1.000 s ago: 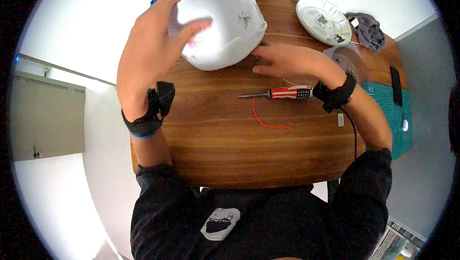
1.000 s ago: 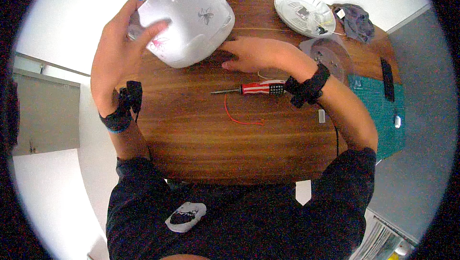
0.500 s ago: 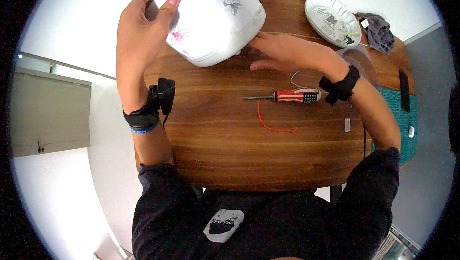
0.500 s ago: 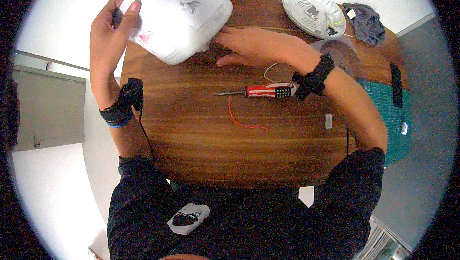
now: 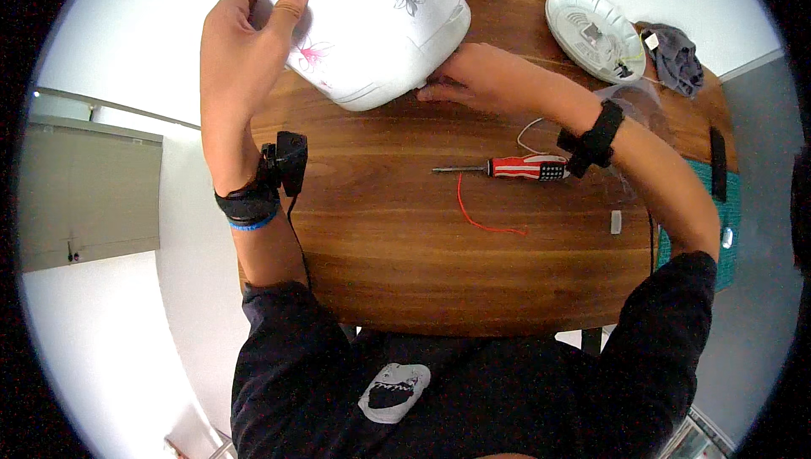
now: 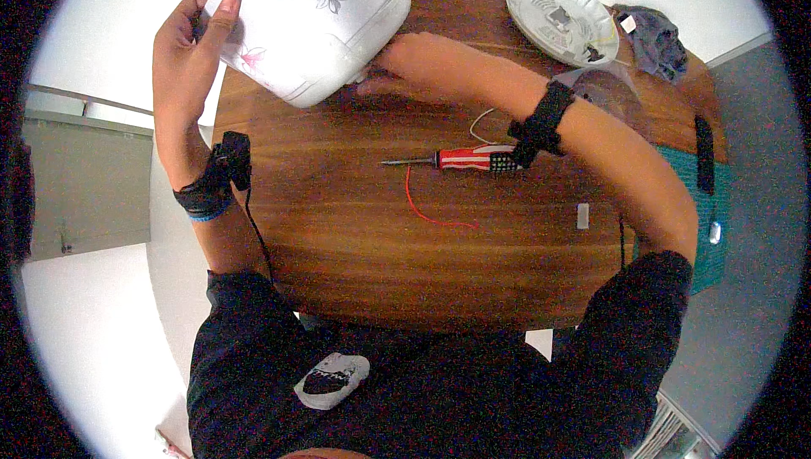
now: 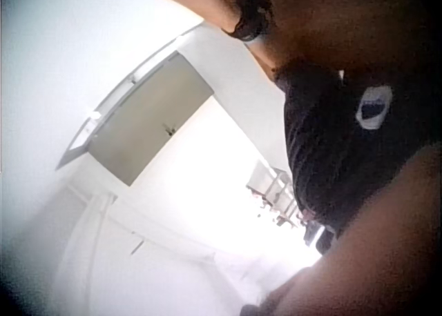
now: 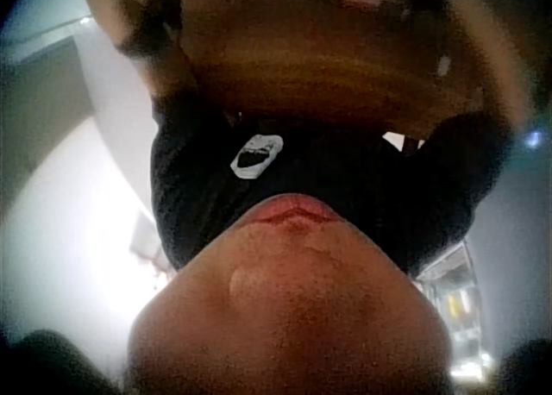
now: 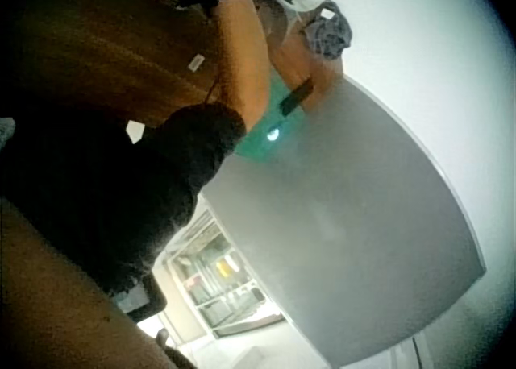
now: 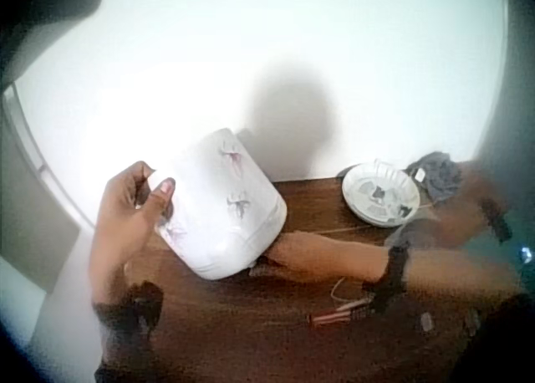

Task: The person disassembles a white rice cooker by removing the heating element and internal wiring using a screwdriver. They then wipe the exterior and interior surfaces of the cooker with a cloth.

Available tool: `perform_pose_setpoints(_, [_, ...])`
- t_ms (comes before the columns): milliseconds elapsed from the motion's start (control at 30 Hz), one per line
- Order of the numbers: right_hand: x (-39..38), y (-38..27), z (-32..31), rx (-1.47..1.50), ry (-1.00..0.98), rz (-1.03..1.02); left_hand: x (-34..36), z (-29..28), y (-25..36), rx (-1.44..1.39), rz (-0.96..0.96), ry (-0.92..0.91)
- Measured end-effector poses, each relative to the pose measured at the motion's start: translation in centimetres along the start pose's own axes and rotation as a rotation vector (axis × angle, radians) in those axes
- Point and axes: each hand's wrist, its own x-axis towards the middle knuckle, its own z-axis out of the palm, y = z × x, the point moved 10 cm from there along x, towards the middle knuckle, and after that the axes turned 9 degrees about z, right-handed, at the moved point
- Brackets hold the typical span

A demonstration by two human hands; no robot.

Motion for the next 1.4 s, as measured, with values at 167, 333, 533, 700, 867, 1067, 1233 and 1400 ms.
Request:
perform_pose_setpoints(167, [-0.2, -0.8, -0.6, 0.003, 0.161, -0.055, 0.0, -0.3, 0.4, -0.039, 0.0, 0.003])
perform_pose_setpoints(333, [-0.5, -0.7, -0.8, -0.061, 0.203, -0.103, 0.0, -1.3, -0.1, 0.003, 0.034, -0.005])
perform_pose_setpoints(533, [-1.4, 2.1, 0.6, -0.15, 0.031, 0.084, -0.2, -1.9, -0.8, -0.033, -0.038, -0.043])
perform_pose_setpoints(700, [-3.2, 1.1, 0.5, -0.167, 0.035, -0.134, -0.1, -2.0, 0.0, -0.014, -0.015, -0.052])
perform_pose_setpoints(867, [-4.3, 2.6, -0.9, 0.069, 0.052, 0.044, -0.4, -2.7, -0.3, -0.054, -0.074, -0.032])
perform_pose_setpoints(1067, [-5.8, 7.8, -6.8, 0.153, 0.435, 0.415, -0.5, -1.9, 3.4, -0.139, -0.153, 0.046])
perform_pose_setpoints(1233, [-4.4, -1.5, -6.8, 0.024, 0.366, 0.079, -0.5, -2.0, 3.1, -0.143, -0.185, 0.069])
perform_pose_setpoints(1400, [-3.7, -5.7, -3.0, -0.363, 0.317, -0.303, -0.7, -3.3, 2.2, -0.06, -0.089, 0.048])
